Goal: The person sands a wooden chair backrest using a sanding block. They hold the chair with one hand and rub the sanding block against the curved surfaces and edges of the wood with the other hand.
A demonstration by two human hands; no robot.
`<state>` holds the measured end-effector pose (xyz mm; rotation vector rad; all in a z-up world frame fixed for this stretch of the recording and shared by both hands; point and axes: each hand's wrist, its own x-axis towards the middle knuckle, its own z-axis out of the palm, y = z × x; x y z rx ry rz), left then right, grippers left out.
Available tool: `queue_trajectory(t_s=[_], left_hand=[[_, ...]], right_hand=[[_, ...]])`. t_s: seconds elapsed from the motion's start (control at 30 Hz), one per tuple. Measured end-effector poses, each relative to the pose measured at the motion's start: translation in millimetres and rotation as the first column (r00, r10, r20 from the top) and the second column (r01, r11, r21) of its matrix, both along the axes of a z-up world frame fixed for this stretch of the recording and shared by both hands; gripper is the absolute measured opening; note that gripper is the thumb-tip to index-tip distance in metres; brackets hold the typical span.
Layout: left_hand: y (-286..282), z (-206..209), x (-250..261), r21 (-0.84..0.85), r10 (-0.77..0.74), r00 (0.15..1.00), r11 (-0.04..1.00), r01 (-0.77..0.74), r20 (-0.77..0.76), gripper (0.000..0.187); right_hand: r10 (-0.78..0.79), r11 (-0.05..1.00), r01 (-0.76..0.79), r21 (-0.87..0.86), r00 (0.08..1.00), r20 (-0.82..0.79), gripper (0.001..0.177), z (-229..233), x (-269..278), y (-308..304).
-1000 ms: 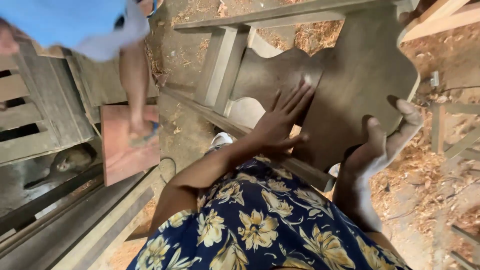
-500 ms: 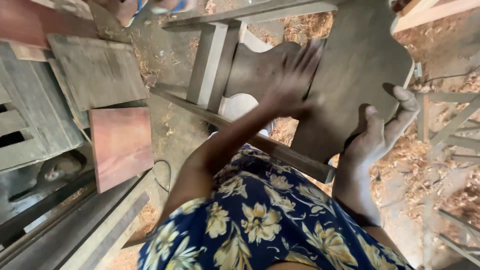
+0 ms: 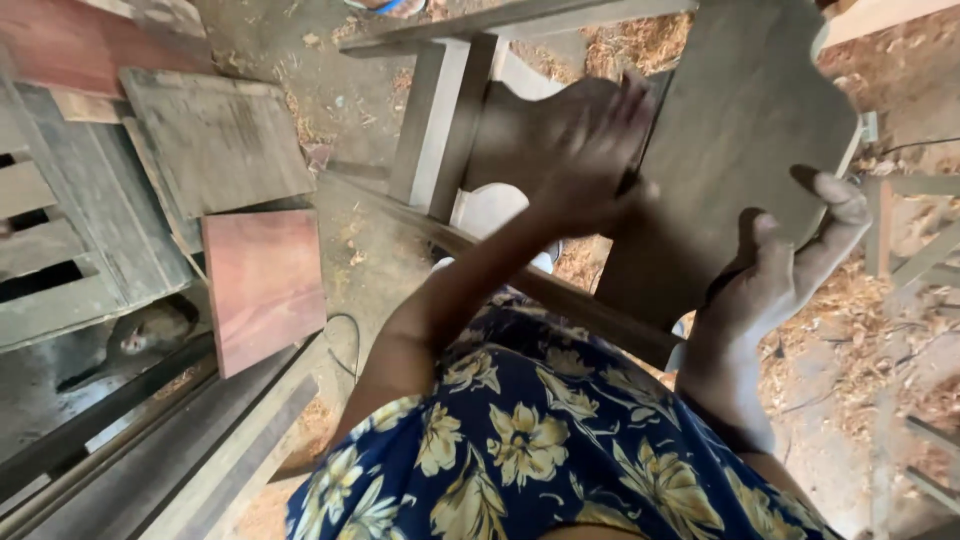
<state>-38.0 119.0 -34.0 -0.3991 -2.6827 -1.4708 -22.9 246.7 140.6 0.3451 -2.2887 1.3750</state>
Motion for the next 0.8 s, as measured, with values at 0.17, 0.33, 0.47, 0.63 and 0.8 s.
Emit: queue_trajectory(t_s=[0.17, 0.33, 0.47, 0.63, 0.8], left_hand=[[-2.0, 11.8, 77.4, 0.000, -0.064, 0.995, 0.998, 0.064, 0.072, 0.108], [9.5, -59.0, -12.0, 0.113, 0.099, 0.991, 0.988, -0.108, 0.086, 0.067], [3.3, -46.5, 42.6, -0.053, -0.010, 0.999, 0.999, 0.012, 0.052, 0.105], [7.2, -57.1, -6.8, -0.050, 0.017, 0.992, 0.999, -0.011, 0.127, 0.100], [21.4, -44.6, 4.5, 0.118, 0.181, 0.978, 0.979, -0.168, -0.104, 0.018]], right_hand=[[0.024, 0.997, -0.020, -0.070, 0.997, 0.069, 0.041, 4.9, -1.2, -2.0], [-0.020, 0.995, 0.029, -0.094, 0.995, 0.097, 0.044, -1.5, -2.2, 6.4], [-0.084, 0.994, 0.089, -0.069, 0.994, 0.066, 0.043, -9.5, -4.9, 21.4], [-0.049, 0.991, 0.065, -0.114, 0.990, 0.132, 0.042, -13.0, -9.5, 34.5], [-0.003, 0.996, 0.011, -0.086, 0.996, 0.091, 0.040, -8.9, -9.8, 33.9]])
